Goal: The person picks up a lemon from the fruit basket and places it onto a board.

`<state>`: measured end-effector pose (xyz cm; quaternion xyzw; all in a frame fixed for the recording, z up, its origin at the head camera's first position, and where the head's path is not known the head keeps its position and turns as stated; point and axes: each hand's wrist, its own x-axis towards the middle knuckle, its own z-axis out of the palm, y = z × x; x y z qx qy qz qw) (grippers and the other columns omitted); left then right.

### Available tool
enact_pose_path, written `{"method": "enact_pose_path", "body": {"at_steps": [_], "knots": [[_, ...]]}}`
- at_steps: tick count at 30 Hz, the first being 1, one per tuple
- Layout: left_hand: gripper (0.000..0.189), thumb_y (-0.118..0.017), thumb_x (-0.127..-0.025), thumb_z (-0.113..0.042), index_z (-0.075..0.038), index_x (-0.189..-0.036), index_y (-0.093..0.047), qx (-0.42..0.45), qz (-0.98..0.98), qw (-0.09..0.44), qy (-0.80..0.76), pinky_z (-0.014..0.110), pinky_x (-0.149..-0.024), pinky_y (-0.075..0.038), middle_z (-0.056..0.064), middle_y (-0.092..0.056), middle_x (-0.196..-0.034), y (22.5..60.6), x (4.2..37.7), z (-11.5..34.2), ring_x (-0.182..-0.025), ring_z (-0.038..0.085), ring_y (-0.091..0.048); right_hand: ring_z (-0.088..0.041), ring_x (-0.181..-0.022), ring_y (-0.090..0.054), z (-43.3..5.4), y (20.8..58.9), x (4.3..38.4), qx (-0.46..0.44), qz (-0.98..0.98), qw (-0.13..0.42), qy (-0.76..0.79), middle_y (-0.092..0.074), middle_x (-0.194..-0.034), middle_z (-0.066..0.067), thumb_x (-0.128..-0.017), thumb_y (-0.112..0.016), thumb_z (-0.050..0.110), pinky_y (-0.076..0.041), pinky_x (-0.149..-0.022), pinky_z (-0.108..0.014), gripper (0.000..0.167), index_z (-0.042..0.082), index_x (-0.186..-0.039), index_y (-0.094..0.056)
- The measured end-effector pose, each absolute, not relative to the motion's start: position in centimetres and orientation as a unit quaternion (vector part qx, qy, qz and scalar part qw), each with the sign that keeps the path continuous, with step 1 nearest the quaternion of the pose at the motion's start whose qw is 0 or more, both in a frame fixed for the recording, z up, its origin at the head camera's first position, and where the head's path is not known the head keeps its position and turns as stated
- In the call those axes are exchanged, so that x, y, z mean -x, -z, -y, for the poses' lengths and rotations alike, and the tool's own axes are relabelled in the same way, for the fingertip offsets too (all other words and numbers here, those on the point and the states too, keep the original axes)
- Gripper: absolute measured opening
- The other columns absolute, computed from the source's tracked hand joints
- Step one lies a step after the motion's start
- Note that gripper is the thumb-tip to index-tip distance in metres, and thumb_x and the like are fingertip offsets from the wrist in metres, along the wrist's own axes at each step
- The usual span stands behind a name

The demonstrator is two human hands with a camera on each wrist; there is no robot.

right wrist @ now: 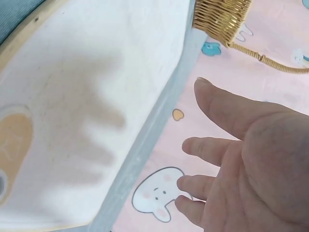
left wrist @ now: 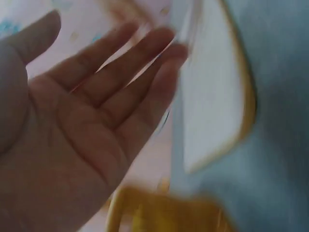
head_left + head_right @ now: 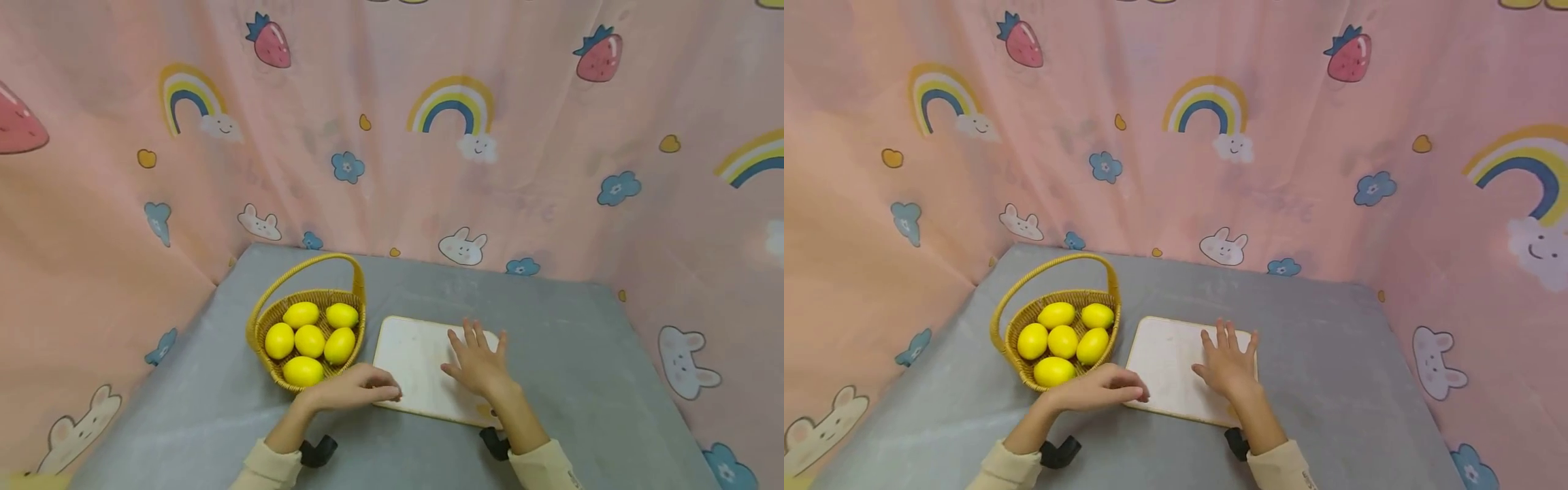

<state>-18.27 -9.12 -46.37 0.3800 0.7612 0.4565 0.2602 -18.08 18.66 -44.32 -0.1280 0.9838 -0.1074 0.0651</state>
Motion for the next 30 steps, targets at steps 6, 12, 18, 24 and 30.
{"method": "enact_pose_path", "body": {"at_steps": [6, 12, 18, 24, 30], "knots": [[0.034, -0.052, -0.105, -0.025, 0.000, -0.100, -0.075, -0.307, -0.752, 0.269, -0.518, 0.044, -0.078, -0.056, 0.020, -0.073, -0.099, 45.1, 16.2, 17.1, -0.092, 0.037, -0.068, -0.047, -0.147, -0.012, -18.6, 44.4, 18.0, 0.121, -0.984, 0.066, 0.111, -0.015, -0.160, -0.030, -0.096, -0.064, 0.035, 0.007, -0.104, -0.076, 0.067, 0.003, -0.150, -0.042], [0.036, -0.060, -0.100, -0.025, 0.003, -0.084, -0.075, -0.171, -0.827, 0.180, -0.505, 0.039, -0.064, -0.055, 0.014, -0.072, -0.078, 44.4, 14.9, 23.6, -0.072, 0.027, -0.066, -0.048, -0.147, -0.012, -18.5, 44.3, 17.7, 0.124, -0.984, 0.070, 0.112, -0.015, -0.160, -0.030, -0.096, -0.065, 0.035, 0.005, -0.104, -0.077, 0.066, 0.003, -0.150, -0.042], [0.037, -0.075, -0.090, -0.025, 0.001, -0.089, -0.050, -0.018, -0.848, 0.086, -0.523, 0.031, -0.062, -0.047, 0.007, -0.051, -0.074, 45.6, 15.5, 26.4, -0.069, 0.026, -0.058, -0.048, -0.146, -0.014, -18.4, 44.5, 17.5, 0.128, -0.983, 0.066, 0.111, -0.018, -0.159, -0.031, -0.096, -0.066, 0.035, 0.002, -0.104, -0.078, 0.065, 0.003, -0.148, -0.045], [0.075, -0.083, -0.083, -0.022, -0.003, -0.139, -0.037, -0.035, -0.846, -0.009, -0.532, 0.051, -0.095, -0.039, 0.021, -0.040, -0.126, 47.9, 16.6, 26.3, -0.115, 0.037, -0.043, -0.048, -0.146, -0.015, -18.6, 45.1, 17.6, 0.124, -0.983, 0.064, 0.116, -0.017, -0.159, -0.031, -0.095, -0.066, 0.034, 0.003, -0.104, -0.077, 0.065, 0.002, -0.148, -0.045], [0.098, -0.081, -0.080, -0.004, -0.006, -0.158, -0.023, -0.125, -0.812, -0.046, -0.568, 0.069, -0.108, -0.014, 0.020, -0.014, -0.163, 49.6, 18.3, 25.3, -0.146, 0.044, -0.013, -0.049, -0.146, -0.015, -18.7, 45.3, 17.5, 0.124, -0.982, 0.069, 0.125, -0.018, -0.158, -0.032, -0.095, -0.067, 0.034, 0.006, -0.104, -0.077, 0.065, 0.001, -0.147, -0.046]]}}
